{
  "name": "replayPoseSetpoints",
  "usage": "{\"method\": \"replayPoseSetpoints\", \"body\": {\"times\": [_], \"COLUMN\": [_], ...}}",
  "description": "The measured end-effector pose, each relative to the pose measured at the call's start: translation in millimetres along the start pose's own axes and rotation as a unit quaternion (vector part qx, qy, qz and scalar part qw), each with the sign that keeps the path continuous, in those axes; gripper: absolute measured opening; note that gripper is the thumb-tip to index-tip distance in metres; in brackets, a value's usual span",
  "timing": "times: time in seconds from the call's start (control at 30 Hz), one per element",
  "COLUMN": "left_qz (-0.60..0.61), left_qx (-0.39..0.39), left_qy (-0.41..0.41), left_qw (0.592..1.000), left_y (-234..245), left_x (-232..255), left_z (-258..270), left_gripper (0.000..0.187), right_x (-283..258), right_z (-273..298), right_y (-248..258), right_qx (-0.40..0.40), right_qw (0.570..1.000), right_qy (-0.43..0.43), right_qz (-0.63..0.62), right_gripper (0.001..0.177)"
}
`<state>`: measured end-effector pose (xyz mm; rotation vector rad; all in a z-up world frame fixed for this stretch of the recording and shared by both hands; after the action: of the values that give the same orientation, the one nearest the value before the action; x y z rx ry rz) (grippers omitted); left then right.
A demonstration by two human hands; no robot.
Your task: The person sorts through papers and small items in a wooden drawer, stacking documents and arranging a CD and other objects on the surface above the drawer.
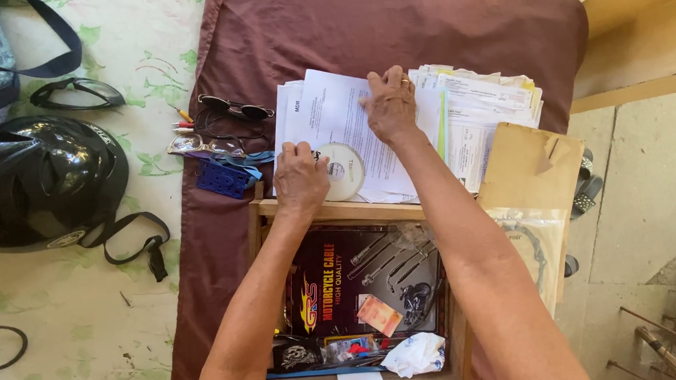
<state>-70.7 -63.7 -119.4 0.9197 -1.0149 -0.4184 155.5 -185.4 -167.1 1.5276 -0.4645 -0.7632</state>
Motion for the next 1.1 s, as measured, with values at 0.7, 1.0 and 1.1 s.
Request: {"method": "replayPoseSetpoints", "body": {"times": [0.7,1.0,1.1], "left_qz": [0.027,-0.049,-0.036], "left_qx": [-0.001,0.066,0.055], "left_qy": [-0.058,-0.032,-0.044], "left_qw": [0.998,0.996,0.997], "left_y": [-2.7,-2.0,-0.2], "left_x": [-3.0,-2.1,-1.7], "left_z": [-1.1,-2.0,1.3], "left_gripper": [0.021,0.028,0.028], "right_x": [-9.0,-34.3,-25.7], "right_z": [-1.2,42.4,77.8], "right_y": [-6.8,32.2,10.3], "right_qx": [0.01,0.097,0.036], "right_qw": [1.0,0.995,0.999], "right_qy": [0.002,0.007,-0.005], "right_qz": [0.017,0.011,-0.017], "right_gripper": [0.022,0.043,0.031]}}
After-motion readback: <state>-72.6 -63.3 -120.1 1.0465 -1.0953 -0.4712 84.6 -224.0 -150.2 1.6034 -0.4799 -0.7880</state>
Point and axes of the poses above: each hand's wrist, its own z-axis away from the middle knuckle, its own y-axis out of the back of the hand, x = y × z, the point moved 1 cm from there along -z, towards the middle knuckle, and after that the axes turned 10 degrees about -x, right-handed, at the moved point
